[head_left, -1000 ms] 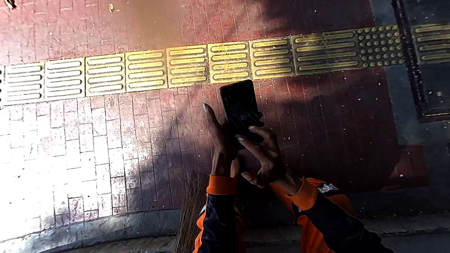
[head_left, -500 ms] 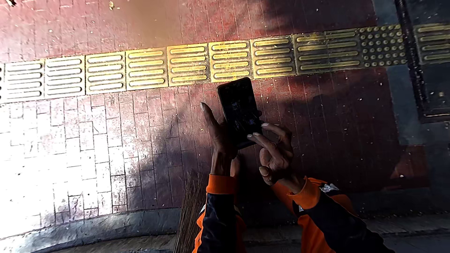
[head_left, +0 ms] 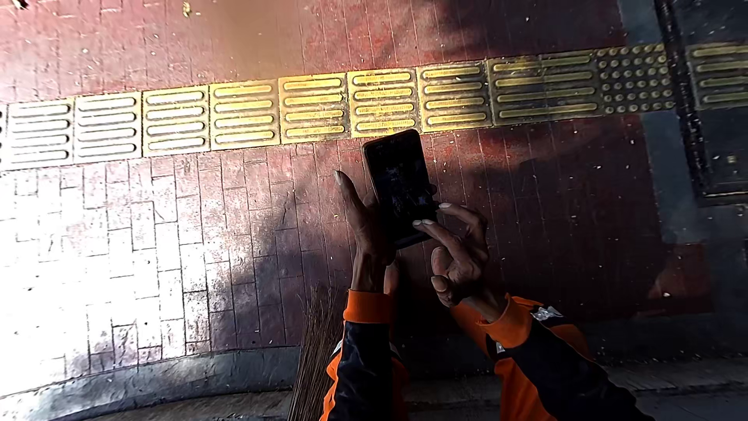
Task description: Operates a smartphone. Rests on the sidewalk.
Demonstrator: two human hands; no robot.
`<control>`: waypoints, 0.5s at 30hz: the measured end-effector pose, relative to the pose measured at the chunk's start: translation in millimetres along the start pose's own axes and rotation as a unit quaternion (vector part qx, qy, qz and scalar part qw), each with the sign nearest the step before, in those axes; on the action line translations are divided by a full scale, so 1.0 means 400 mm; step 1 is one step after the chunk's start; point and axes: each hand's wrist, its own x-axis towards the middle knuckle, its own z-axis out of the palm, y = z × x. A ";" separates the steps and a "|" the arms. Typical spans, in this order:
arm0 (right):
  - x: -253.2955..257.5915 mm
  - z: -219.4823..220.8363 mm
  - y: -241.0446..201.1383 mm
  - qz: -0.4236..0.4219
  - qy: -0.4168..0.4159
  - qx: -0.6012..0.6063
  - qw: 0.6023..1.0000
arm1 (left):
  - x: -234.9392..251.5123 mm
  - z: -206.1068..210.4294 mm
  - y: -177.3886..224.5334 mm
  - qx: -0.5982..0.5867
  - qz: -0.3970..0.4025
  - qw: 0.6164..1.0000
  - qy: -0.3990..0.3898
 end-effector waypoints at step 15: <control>0.006 0.001 0.004 0.022 -0.018 -0.002 1.000 | 0.005 0.006 -0.010 0.014 0.010 1.000 -0.001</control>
